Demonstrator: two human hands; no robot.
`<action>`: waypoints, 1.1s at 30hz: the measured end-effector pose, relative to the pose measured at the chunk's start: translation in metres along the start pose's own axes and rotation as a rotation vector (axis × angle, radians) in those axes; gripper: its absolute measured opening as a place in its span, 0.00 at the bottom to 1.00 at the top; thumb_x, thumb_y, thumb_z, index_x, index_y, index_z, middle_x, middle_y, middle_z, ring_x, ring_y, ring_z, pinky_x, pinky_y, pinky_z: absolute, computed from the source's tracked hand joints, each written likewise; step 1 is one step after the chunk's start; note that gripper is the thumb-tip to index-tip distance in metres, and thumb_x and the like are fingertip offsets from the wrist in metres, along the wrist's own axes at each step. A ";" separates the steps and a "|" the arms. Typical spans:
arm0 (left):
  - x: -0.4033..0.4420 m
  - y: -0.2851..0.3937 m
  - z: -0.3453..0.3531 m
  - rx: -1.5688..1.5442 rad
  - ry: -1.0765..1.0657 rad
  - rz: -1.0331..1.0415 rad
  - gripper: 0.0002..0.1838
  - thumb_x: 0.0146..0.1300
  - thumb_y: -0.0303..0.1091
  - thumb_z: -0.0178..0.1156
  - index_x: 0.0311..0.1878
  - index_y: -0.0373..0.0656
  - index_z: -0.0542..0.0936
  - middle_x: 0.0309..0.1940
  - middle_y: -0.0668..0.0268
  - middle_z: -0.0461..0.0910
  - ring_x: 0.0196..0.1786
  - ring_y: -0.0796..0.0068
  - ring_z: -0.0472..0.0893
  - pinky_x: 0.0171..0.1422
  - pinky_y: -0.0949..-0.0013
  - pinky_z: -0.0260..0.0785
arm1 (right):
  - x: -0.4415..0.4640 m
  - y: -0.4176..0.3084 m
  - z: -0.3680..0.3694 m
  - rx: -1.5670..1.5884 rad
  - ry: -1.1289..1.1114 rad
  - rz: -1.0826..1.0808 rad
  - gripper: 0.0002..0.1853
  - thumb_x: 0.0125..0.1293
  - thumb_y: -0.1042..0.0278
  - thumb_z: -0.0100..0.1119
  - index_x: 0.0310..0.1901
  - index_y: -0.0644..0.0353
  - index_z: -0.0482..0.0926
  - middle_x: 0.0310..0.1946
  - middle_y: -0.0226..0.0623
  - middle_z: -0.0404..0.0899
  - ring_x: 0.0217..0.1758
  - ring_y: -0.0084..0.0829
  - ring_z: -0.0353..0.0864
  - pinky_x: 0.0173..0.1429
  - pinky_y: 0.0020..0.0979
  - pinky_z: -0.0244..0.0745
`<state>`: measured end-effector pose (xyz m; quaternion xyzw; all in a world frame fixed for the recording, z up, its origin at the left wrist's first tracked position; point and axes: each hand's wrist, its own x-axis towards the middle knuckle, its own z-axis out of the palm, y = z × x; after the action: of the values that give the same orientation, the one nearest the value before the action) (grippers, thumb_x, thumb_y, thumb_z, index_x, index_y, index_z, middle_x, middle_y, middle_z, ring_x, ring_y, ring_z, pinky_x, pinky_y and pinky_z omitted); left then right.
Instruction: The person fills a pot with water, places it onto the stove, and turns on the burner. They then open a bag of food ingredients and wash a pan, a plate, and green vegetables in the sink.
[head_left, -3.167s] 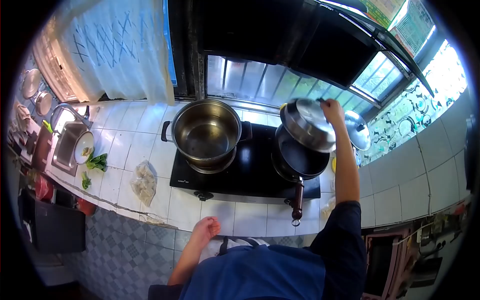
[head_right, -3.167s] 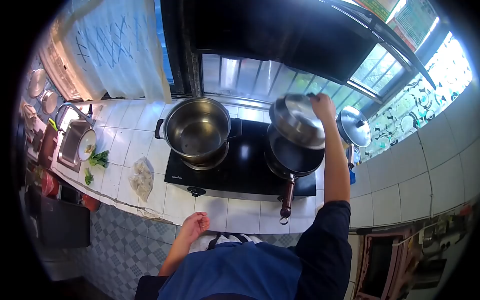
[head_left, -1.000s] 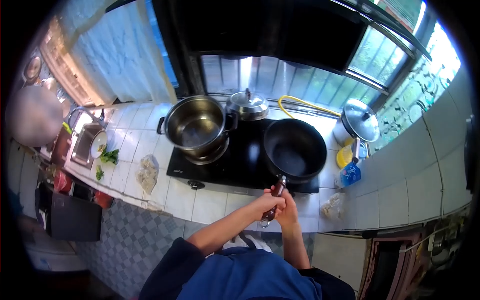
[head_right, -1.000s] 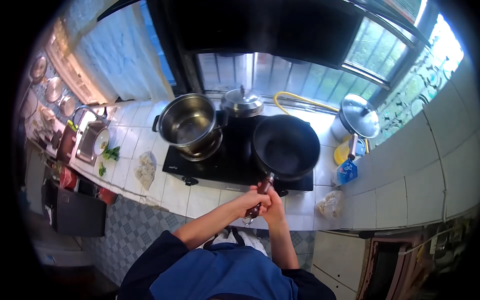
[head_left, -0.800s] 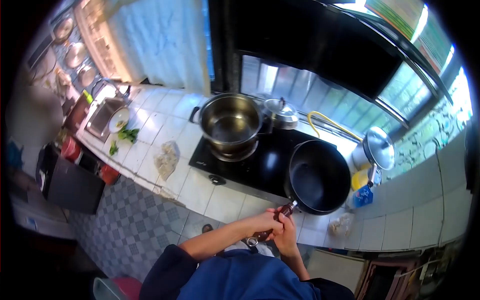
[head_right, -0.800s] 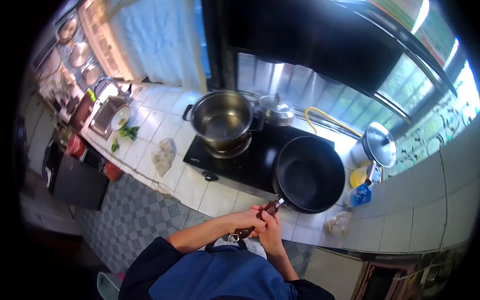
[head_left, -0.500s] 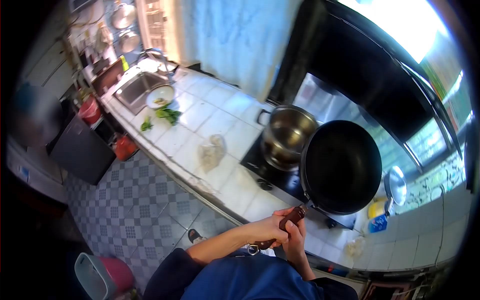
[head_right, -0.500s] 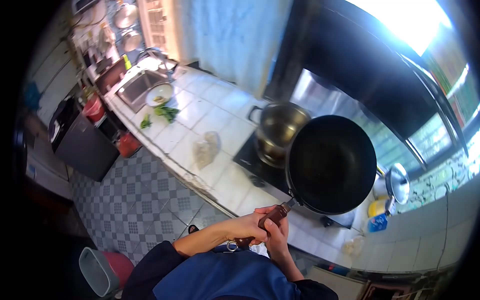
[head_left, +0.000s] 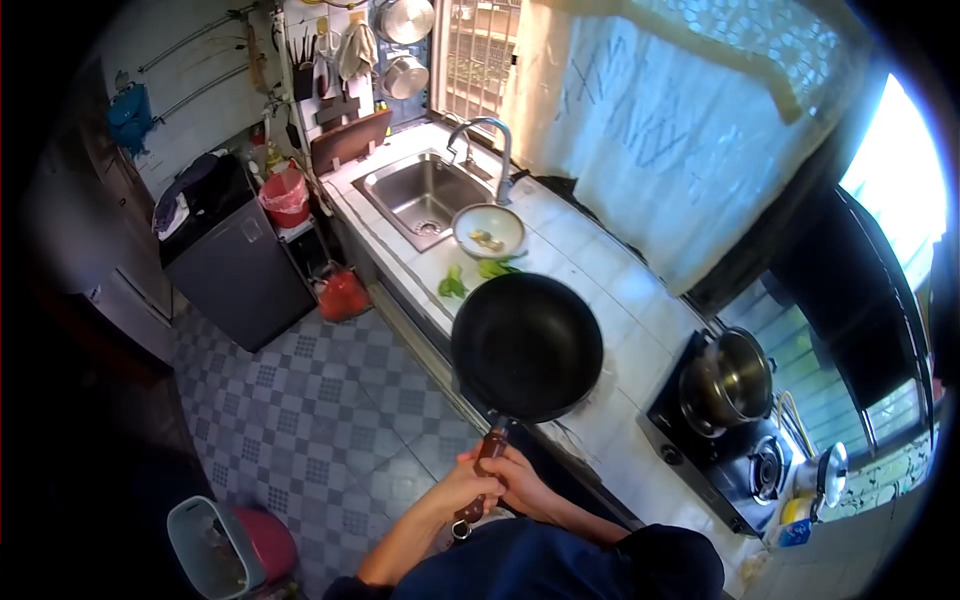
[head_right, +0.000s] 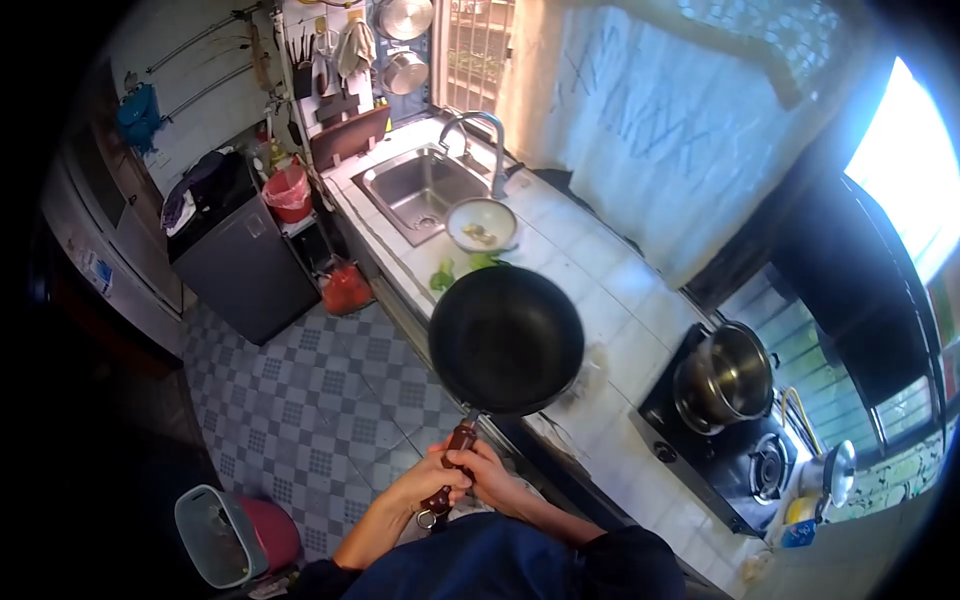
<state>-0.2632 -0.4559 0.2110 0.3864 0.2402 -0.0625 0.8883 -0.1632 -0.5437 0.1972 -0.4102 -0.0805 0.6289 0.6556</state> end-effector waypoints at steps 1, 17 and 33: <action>0.001 0.005 -0.021 -0.040 0.052 -0.028 0.15 0.47 0.20 0.53 0.41 0.37 0.66 0.17 0.66 0.67 0.17 0.78 0.69 0.19 0.77 0.62 | 0.021 0.001 0.007 -0.009 -0.020 0.053 0.13 0.58 0.72 0.47 0.45 0.64 0.66 0.49 0.51 0.69 0.44 0.36 0.75 0.43 0.32 0.75; 0.059 0.230 -0.257 -0.255 0.437 0.064 0.12 0.46 0.21 0.52 0.36 0.37 0.64 0.17 0.66 0.66 0.17 0.76 0.68 0.19 0.74 0.62 | 0.381 -0.045 0.104 0.075 -0.365 0.374 0.11 0.59 0.71 0.51 0.43 0.64 0.67 0.44 0.44 0.74 0.44 0.30 0.75 0.44 0.27 0.72; 0.254 0.487 -0.468 -0.074 0.109 -0.389 0.10 0.49 0.24 0.55 0.35 0.41 0.66 0.19 0.67 0.68 0.19 0.77 0.70 0.20 0.75 0.64 | 0.639 -0.191 0.126 -0.411 0.118 0.051 0.20 0.60 0.53 0.55 0.45 0.61 0.71 0.35 0.35 0.74 0.39 0.24 0.74 0.40 0.24 0.69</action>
<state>-0.0731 0.2361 0.1363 0.3025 0.3602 -0.2031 0.8588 0.0285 0.1041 0.1388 -0.5732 -0.1583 0.5905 0.5456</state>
